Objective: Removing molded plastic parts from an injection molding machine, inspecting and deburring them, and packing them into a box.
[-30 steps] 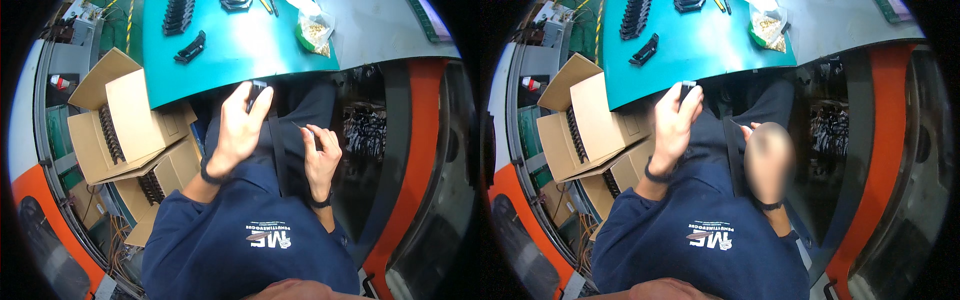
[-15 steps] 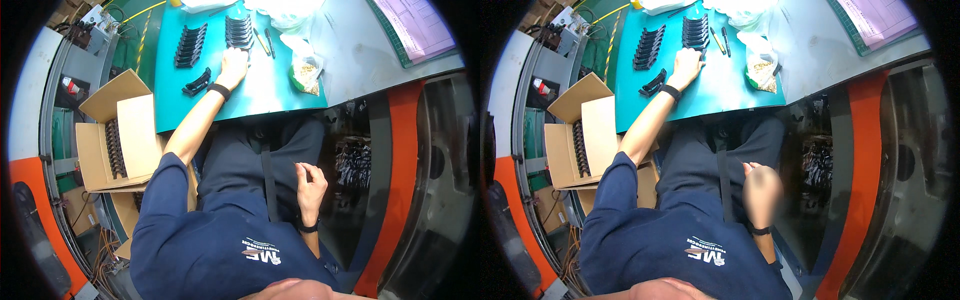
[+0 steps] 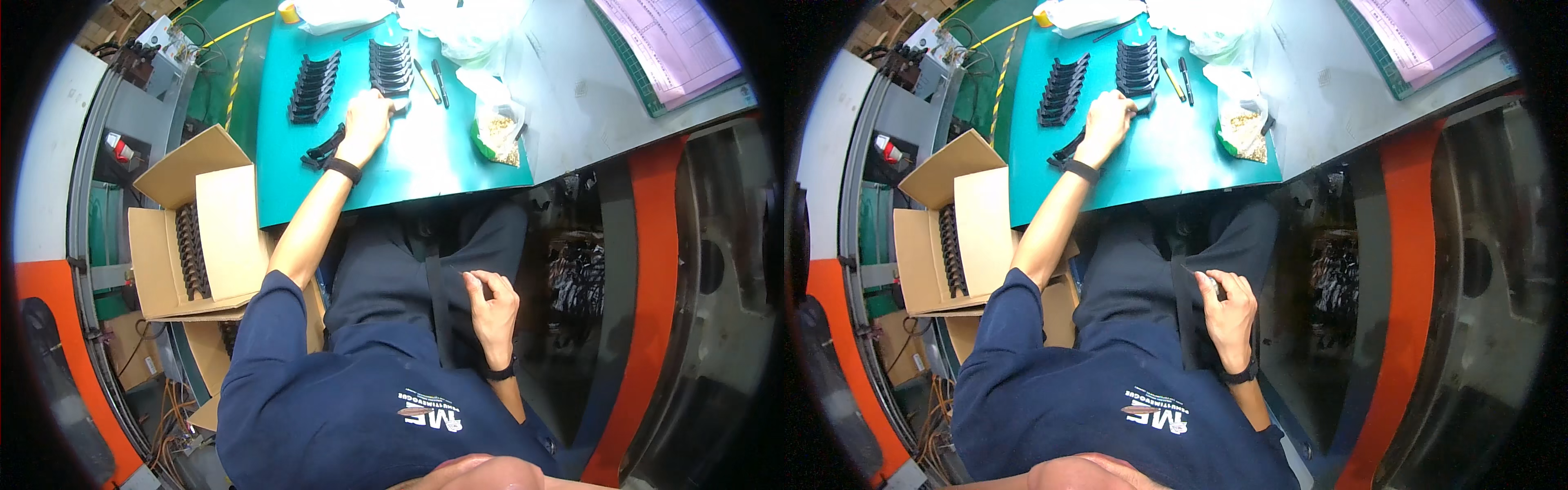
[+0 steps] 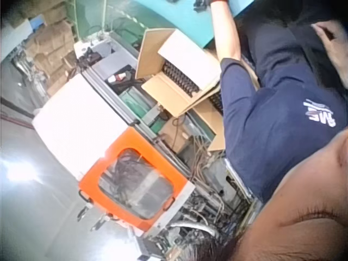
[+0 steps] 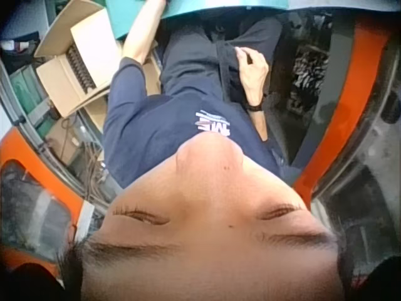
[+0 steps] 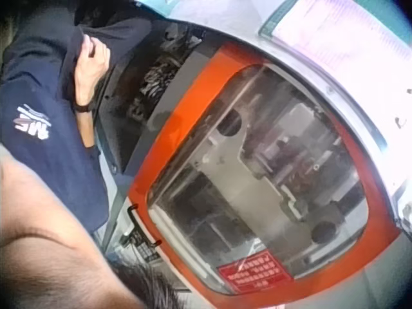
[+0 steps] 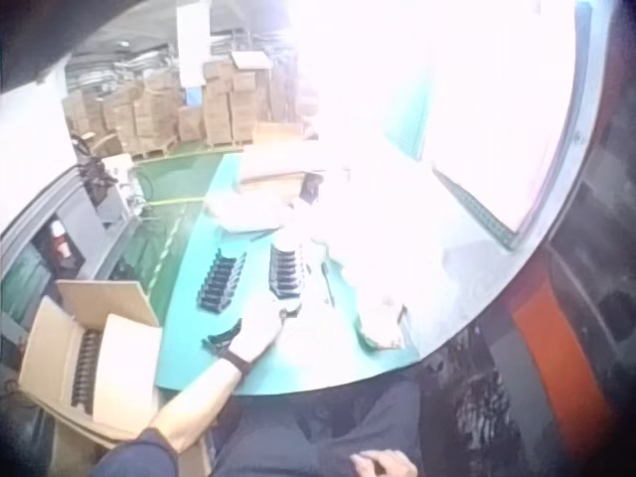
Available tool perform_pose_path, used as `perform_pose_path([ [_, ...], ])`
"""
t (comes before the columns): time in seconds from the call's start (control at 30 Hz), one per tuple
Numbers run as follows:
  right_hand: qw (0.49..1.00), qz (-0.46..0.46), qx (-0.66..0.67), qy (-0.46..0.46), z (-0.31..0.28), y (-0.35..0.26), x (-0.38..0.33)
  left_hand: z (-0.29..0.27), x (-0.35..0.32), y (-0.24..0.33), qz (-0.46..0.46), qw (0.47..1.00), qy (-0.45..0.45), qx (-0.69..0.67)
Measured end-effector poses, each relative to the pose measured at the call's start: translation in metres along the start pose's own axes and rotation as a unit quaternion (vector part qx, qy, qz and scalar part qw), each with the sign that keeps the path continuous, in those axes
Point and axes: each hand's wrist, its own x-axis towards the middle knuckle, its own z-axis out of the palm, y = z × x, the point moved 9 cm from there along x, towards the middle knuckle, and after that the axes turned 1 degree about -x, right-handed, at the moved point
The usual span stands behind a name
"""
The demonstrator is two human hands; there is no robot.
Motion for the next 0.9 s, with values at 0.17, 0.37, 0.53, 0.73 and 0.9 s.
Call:
perform_pose_path([
  [0.17, 1.0, 0.003, -0.003, 0.011, 0.0, 0.004, -0.003, 0.011, 0.013, 0.02, 0.039, 0.999, 0.013, 0.018],
  [0.37, 1.0, 0.02, -0.004, 0.001, 0.001, 0.01, -0.003, 0.007, 0.028, 0.009, 0.042, 0.994, 0.08, 0.056],
  [0.53, 1.0, 0.022, 0.0, -0.013, 0.006, 0.013, 0.0, -0.021, 0.026, 0.003, -0.006, 0.991, 0.1, 0.084],
  [0.73, 0.997, 0.017, -0.059, -0.042, 0.01, 0.014, 0.002, -0.087, -0.058, -0.026, -0.133, 0.982, 0.062, 0.119],
  [0.9, 0.996, 0.001, -0.045, -0.075, 0.026, 0.016, 0.001, -0.065, -0.109, -0.058, -0.155, 0.988, -0.014, 0.007],
])
